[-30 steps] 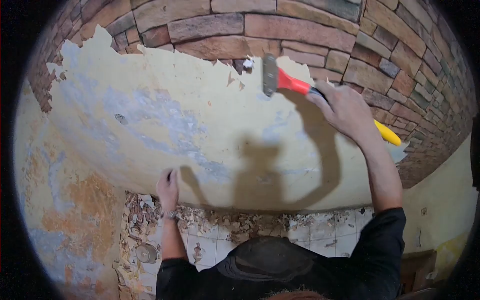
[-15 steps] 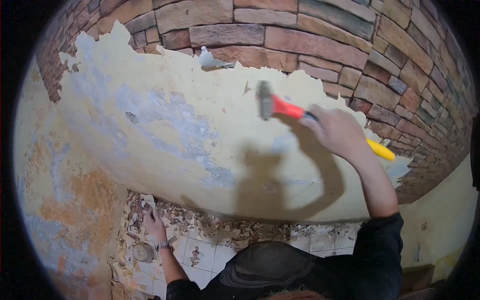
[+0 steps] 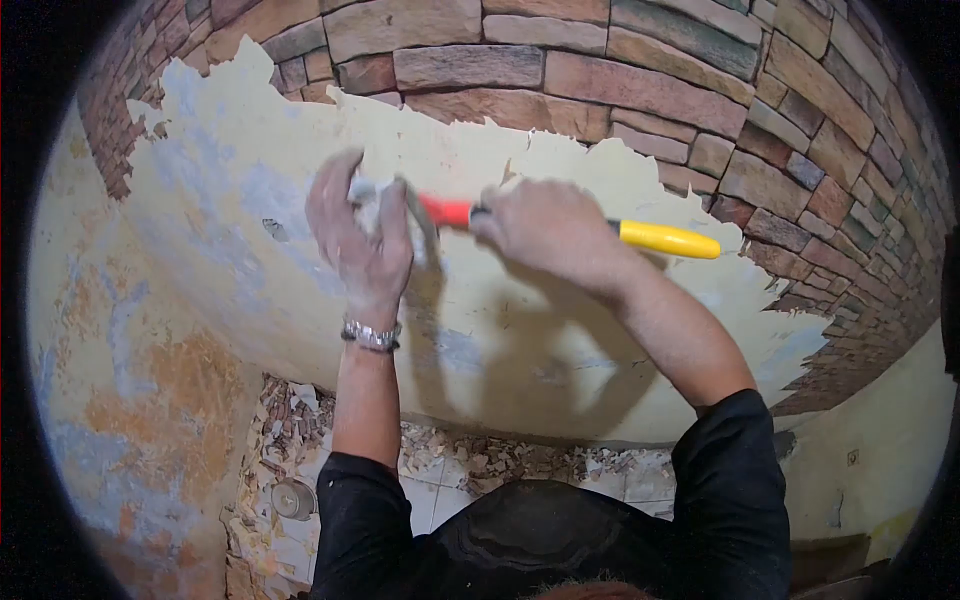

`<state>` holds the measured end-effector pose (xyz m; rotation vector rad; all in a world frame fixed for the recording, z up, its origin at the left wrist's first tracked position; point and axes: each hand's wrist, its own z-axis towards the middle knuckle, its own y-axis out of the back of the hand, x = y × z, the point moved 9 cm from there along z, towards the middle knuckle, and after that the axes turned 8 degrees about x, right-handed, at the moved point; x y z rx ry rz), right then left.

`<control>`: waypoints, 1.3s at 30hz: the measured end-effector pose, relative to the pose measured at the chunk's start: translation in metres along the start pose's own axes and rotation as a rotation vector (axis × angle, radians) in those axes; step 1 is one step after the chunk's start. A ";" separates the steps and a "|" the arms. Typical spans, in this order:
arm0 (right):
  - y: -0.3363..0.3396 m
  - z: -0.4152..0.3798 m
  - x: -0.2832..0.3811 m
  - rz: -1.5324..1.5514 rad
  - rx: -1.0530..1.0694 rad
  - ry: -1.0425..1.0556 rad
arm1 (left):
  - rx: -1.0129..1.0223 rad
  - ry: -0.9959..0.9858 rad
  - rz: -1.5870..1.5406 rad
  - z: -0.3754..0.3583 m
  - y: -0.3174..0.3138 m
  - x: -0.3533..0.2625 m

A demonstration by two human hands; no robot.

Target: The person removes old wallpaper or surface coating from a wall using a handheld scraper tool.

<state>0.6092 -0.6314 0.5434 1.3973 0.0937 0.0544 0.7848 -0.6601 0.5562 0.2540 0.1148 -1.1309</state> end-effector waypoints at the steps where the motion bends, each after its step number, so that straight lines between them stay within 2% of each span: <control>1: -0.010 -0.008 -0.001 0.000 0.002 -0.009 | 0.015 -0.054 0.069 0.017 -0.005 -0.011; 3: -0.047 -0.038 -0.006 0.083 0.159 -0.013 | 0.036 -0.111 0.110 0.029 -0.021 -0.016; 5: -0.087 -0.074 -0.026 0.142 0.402 -0.162 | 0.154 -0.209 0.129 0.029 -0.051 -0.012; 6: -0.102 -0.096 -0.039 0.205 0.376 -0.206 | 0.300 -0.202 0.160 0.018 -0.078 0.001; 7: -0.119 -0.120 -0.056 0.265 0.346 -0.254 | 0.311 -0.219 0.126 0.003 -0.095 0.005; 9: -0.149 -0.166 -0.081 0.405 0.311 -0.293 | 0.306 -0.133 0.249 -0.025 -0.122 0.013; 11: -0.193 -0.221 -0.108 0.631 0.294 -0.394 | 0.349 -0.146 0.228 -0.036 -0.137 -0.001; 13: -0.198 -0.259 -0.116 0.700 0.296 -0.555 | 0.303 -0.146 0.225 -0.038 -0.139 -0.007; 14: -0.198 -0.265 -0.117 0.689 0.299 -0.544 | 0.233 -0.106 0.142 -0.034 -0.133 -0.013; 16: -0.195 -0.282 -0.131 0.828 0.144 -0.703 | 0.192 -0.163 0.145 -0.020 -0.129 -0.031; 17: -0.193 -0.282 -0.130 0.828 0.157 -0.704 | 0.160 -0.229 0.141 -0.013 -0.127 -0.045; 18: -0.184 -0.278 -0.134 0.861 0.078 -0.700 | -0.006 -0.212 0.082 -0.002 -0.116 -0.054; 19: -0.176 -0.274 -0.138 0.893 -0.006 -0.692 | -0.009 -0.209 0.088 0.006 -0.119 -0.054; 22: -0.175 -0.269 -0.133 0.920 -0.038 -0.685 | -0.152 -0.349 0.089 0.020 -0.108 -0.068; 27: -0.191 -0.265 -0.120 0.940 -0.021 -0.644 | -0.133 -0.342 0.084 0.027 -0.097 -0.053; 29: -0.199 -0.264 -0.117 0.942 -0.047 -0.623 | -0.132 -0.195 0.025 0.027 -0.084 -0.010; 30: -0.206 -0.267 -0.117 0.996 -0.055 -0.649 | -0.027 -0.142 0.143 0.017 -0.091 0.018; 31: -0.212 -0.269 -0.117 1.047 -0.061 -0.675 | -0.027 -0.146 0.150 0.011 -0.092 0.016; 33: -0.230 -0.266 -0.118 1.074 -0.082 -0.670 | -0.059 -0.087 -0.014 -0.001 -0.094 0.010; 34: -0.235 -0.262 -0.120 1.101 -0.106 -0.672 | 0.305 -0.035 0.317 -0.016 -0.125 0.011; 36: -0.222 -0.240 -0.112 1.084 -0.152 -0.644 | 0.505 -0.126 0.333 -0.052 -0.153 -0.004; 38: -0.202 -0.216 -0.106 1.066 -0.193 -0.588 | 0.469 -0.276 0.228 -0.068 -0.155 -0.002; 39: -0.184 -0.204 -0.104 0.922 -0.219 -0.572 | 0.450 -0.264 0.266 -0.066 -0.151 0.010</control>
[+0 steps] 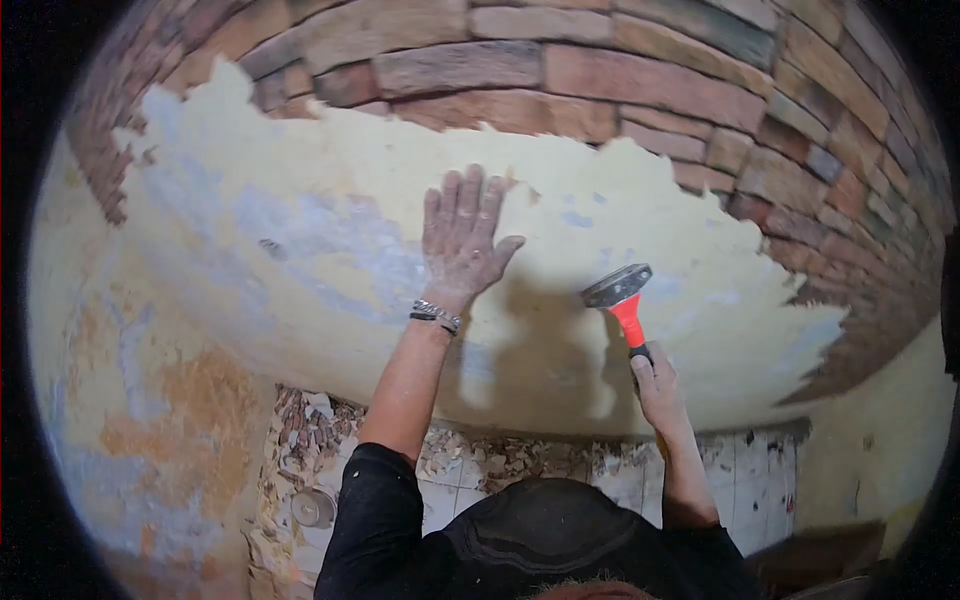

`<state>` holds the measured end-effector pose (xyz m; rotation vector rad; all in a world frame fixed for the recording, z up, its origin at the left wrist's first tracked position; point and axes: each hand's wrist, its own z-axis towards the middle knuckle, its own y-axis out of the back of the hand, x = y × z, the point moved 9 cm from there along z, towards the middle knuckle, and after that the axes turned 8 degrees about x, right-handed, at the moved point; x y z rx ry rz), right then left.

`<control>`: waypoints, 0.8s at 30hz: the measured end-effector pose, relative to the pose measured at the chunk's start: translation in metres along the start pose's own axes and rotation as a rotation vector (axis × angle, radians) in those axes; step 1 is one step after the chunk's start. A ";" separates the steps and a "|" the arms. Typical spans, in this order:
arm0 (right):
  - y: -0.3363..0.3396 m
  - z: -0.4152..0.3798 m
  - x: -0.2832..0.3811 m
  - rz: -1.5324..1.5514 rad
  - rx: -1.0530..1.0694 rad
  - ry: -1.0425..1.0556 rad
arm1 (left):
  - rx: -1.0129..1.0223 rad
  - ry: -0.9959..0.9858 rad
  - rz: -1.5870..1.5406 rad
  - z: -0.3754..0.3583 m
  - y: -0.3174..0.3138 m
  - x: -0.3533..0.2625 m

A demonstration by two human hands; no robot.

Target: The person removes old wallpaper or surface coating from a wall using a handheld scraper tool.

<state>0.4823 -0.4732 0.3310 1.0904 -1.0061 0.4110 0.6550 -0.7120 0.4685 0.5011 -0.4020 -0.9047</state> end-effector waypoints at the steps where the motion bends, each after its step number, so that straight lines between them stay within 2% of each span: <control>1: 0.005 0.009 0.017 -0.129 -0.051 0.055 | -0.040 -0.041 0.049 0.001 0.006 0.005; 2: 0.004 0.020 0.026 -0.135 -0.029 0.086 | -0.076 -0.084 0.094 0.001 0.013 0.008; 4: 0.009 0.033 0.049 -0.329 -0.120 0.172 | -0.077 -0.006 0.067 0.002 0.022 0.029; 6: 0.007 0.046 0.074 -0.344 -0.085 0.216 | -0.134 0.146 0.007 -0.004 0.031 0.052; 9: 0.000 0.061 0.116 -0.374 -0.041 0.291 | -0.219 0.263 -0.004 -0.025 0.029 0.070; 13: -0.016 0.078 0.184 -0.493 -0.022 0.431 | -0.187 0.259 -0.043 -0.066 0.005 0.074; 15: -0.029 0.085 0.222 -0.528 -0.025 0.446 | -0.048 0.291 -0.088 -0.089 -0.015 0.079; 19: -0.076 0.107 0.286 -0.594 0.091 0.452 | 0.030 0.329 -0.097 -0.128 -0.032 0.082; 21: -0.111 0.125 0.305 -0.614 0.123 0.487 | 0.149 0.456 -0.102 -0.150 -0.042 0.086; 24: -0.110 0.115 0.304 -0.607 0.150 0.526 | 0.217 0.452 -0.131 -0.169 -0.034 0.087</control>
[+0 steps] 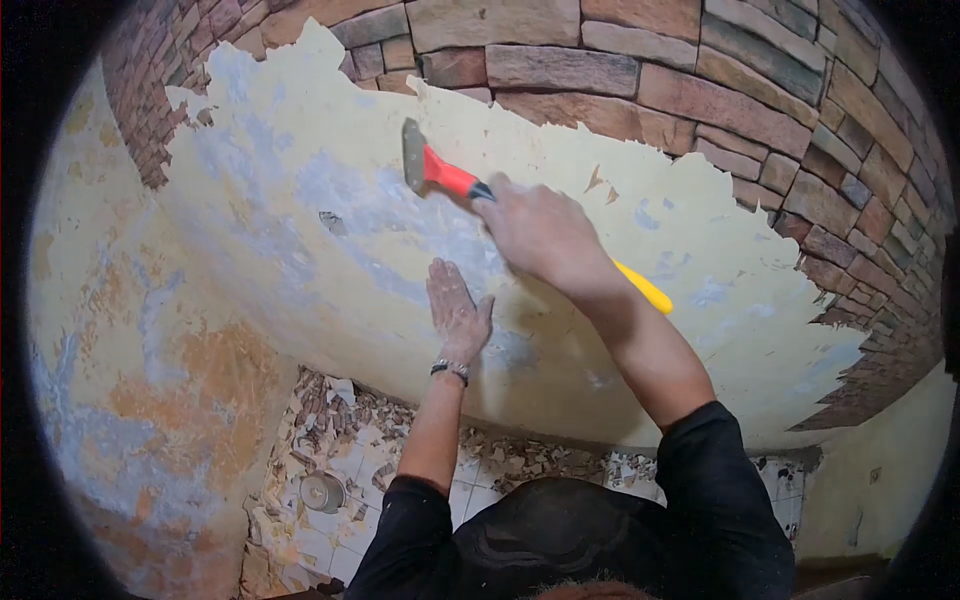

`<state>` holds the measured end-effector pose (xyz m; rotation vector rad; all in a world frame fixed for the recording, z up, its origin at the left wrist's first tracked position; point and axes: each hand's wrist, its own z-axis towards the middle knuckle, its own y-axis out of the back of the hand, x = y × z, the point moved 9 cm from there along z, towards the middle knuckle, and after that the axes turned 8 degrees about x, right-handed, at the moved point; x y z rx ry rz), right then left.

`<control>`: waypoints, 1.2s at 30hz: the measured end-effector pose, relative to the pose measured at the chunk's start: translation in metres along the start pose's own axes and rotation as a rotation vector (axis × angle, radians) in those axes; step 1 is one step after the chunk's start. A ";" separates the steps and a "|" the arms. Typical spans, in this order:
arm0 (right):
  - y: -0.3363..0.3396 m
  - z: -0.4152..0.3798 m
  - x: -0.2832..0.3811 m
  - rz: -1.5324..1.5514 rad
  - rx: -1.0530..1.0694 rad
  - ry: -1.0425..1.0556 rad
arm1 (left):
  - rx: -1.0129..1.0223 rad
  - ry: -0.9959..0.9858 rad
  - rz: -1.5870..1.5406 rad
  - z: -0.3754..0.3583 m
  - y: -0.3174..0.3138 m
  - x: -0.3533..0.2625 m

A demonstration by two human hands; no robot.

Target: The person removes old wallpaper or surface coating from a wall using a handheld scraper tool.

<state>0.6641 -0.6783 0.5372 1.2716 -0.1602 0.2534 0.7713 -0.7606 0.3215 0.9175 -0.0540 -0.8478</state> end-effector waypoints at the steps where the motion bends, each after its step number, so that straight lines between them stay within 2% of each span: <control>1: 0.002 -0.012 -0.004 0.033 0.005 0.007 | -0.005 0.000 -0.005 -0.002 0.007 0.004; 3: 0.028 -0.042 -0.031 -0.138 -0.154 -0.051 | 0.067 -0.057 0.043 0.000 0.021 0.003; 5: 0.074 -0.068 -0.052 -0.220 -0.200 -0.149 | -0.013 -0.070 0.038 0.011 0.048 -0.001; 7: 0.119 -0.078 -0.062 -0.336 -0.305 -0.097 | -0.064 -0.079 0.040 0.013 0.059 -0.003; 9: 0.134 -0.066 -0.046 -0.322 -0.280 -0.051 | -0.191 -0.040 -0.130 0.018 0.068 -0.002; 10: 0.135 -0.058 -0.037 -0.305 -0.257 -0.011 | -0.191 -0.042 -0.130 0.019 0.066 -0.007; 12: 0.104 -0.009 -0.014 -0.285 -0.137 0.006 | -0.262 -0.030 -0.113 0.011 0.069 -0.017; 13: 0.085 0.009 0.012 -0.388 0.019 -0.039 | -0.259 -0.033 -0.112 0.009 0.068 -0.015; 14: 0.062 0.026 0.033 -0.397 0.076 0.032 | -0.246 -0.029 -0.116 0.006 0.065 -0.010; 16: 0.007 0.052 0.051 -0.392 0.074 0.144 | -0.238 -0.031 -0.124 -0.002 0.055 0.007; 18: -0.045 0.045 0.057 -0.531 0.126 0.298 | -0.584 0.202 -0.553 -0.031 0.058 0.065; 20: -0.101 0.021 0.032 -0.356 0.363 0.294 | -0.599 0.288 -0.367 -0.035 0.104 0.046; 21: -0.134 0.005 0.006 -0.288 0.428 0.232 | -0.578 0.280 -0.291 -0.034 0.107 0.049; 22: -0.166 -0.018 -0.027 -0.216 0.483 0.145 | -0.547 0.254 -0.233 -0.027 0.105 0.052; 24: -0.205 -0.080 -0.083 -0.329 0.461 0.089 | -0.566 0.122 -0.215 -0.006 0.119 0.026; 26: -0.204 -0.146 -0.119 0.014 0.758 -0.094 | -0.573 0.027 -0.265 0.021 0.123 0.010; 28: -0.247 -0.227 -0.192 0.243 0.489 -0.254 | -0.535 -0.036 -0.329 0.056 0.122 -0.017; 30: -0.255 -0.304 -0.229 0.480 0.519 -0.402 | -0.512 -0.076 -0.371 0.080 0.101 -0.050; 32: -0.240 -0.389 -0.259 0.796 0.481 -0.834 | -0.537 -0.004 -0.022 0.090 0.082 -0.093; 34: -0.203 -0.452 -0.282 0.673 0.190 -0.945 | -0.520 -0.059 -0.037 0.083 0.051 -0.124; 36: -0.190 -0.519 -0.318 0.470 -0.238 -0.873 | -0.451 -0.070 -0.025 0.071 0.027 -0.154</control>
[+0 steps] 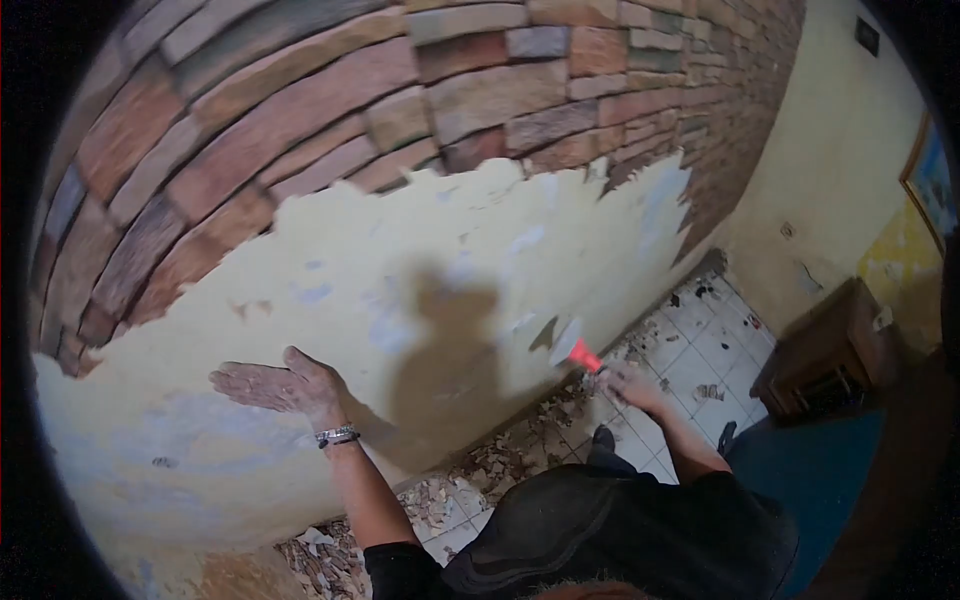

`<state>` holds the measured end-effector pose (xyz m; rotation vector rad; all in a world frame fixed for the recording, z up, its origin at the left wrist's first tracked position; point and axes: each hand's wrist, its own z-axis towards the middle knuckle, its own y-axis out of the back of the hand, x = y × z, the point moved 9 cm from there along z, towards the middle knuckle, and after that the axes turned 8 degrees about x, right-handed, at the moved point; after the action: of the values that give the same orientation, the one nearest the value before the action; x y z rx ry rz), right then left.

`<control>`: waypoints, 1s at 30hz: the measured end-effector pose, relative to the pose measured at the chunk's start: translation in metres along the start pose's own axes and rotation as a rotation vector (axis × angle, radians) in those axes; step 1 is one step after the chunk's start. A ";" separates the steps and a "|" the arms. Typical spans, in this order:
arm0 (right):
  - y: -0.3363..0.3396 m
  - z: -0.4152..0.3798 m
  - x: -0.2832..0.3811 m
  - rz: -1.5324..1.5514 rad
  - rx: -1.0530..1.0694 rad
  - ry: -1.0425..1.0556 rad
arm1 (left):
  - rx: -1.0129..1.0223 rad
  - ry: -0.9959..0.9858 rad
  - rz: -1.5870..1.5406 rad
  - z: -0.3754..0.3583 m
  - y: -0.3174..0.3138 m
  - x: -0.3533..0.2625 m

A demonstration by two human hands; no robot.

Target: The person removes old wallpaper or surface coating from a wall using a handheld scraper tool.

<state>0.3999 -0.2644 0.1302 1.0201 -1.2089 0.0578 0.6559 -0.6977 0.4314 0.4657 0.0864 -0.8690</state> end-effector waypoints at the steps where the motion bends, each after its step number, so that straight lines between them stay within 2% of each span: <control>1: 0.014 -0.008 -0.009 0.008 -0.004 -0.021 | 0.018 -0.011 -0.008 -0.009 -0.009 -0.016; 3: 0.068 -0.015 -0.027 0.245 -0.132 -0.232 | 0.043 0.024 -0.042 -0.026 -0.022 -0.040; 7: 0.139 0.013 -0.026 0.282 -0.227 -0.158 | 0.070 0.016 -0.025 -0.068 -0.047 -0.098; 9: 0.149 0.039 -0.005 0.542 -0.207 -0.078 | 0.150 0.020 -0.017 -0.099 -0.068 -0.136; 10: 0.134 0.058 -0.023 0.702 -0.117 -0.084 | 0.226 0.000 -0.068 -0.121 -0.080 -0.158; 11: 0.128 0.076 -0.039 0.524 -0.172 -0.108 | 0.300 -0.018 -0.116 -0.140 -0.085 -0.183; 13: 0.096 0.105 -0.012 0.959 0.019 -0.035 | 0.605 -0.051 -0.342 -0.189 -0.088 -0.246; 15: 0.075 0.127 0.019 1.190 0.176 0.136 | 0.880 -0.060 -0.619 -0.240 -0.089 -0.302; 16: 0.063 0.136 0.020 1.214 0.194 0.129 | 1.025 -0.091 -0.724 -0.273 -0.092 -0.318; 18: 0.052 0.150 0.027 1.100 0.188 0.290 | 1.348 0.160 -0.883 -0.335 -0.100 -0.322; 19: 0.057 0.148 0.039 1.186 0.226 0.326 | 1.352 0.171 -0.860 -0.335 -0.097 -0.327; 21: 0.061 0.145 0.054 1.226 0.276 0.332 | 1.401 0.405 -0.688 -0.337 -0.097 -0.315; 24: 0.052 0.149 0.057 1.218 0.311 0.351 | 1.313 0.380 -0.567 -0.352 -0.115 -0.283; 25: 0.054 0.153 0.058 1.182 0.291 0.372 | 1.279 0.311 -0.544 -0.358 -0.124 -0.274; 28: 0.054 0.154 0.063 1.146 0.221 0.361 | 1.321 0.218 -0.386 -0.364 -0.135 -0.254; 30: 0.055 0.154 0.065 1.038 0.182 0.368 | 1.287 0.177 -0.445 -0.379 -0.136 -0.245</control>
<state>0.2832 -0.3664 0.2138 0.4048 -1.2822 1.1300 0.4371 -0.4354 0.1060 1.7758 -0.2411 -1.2551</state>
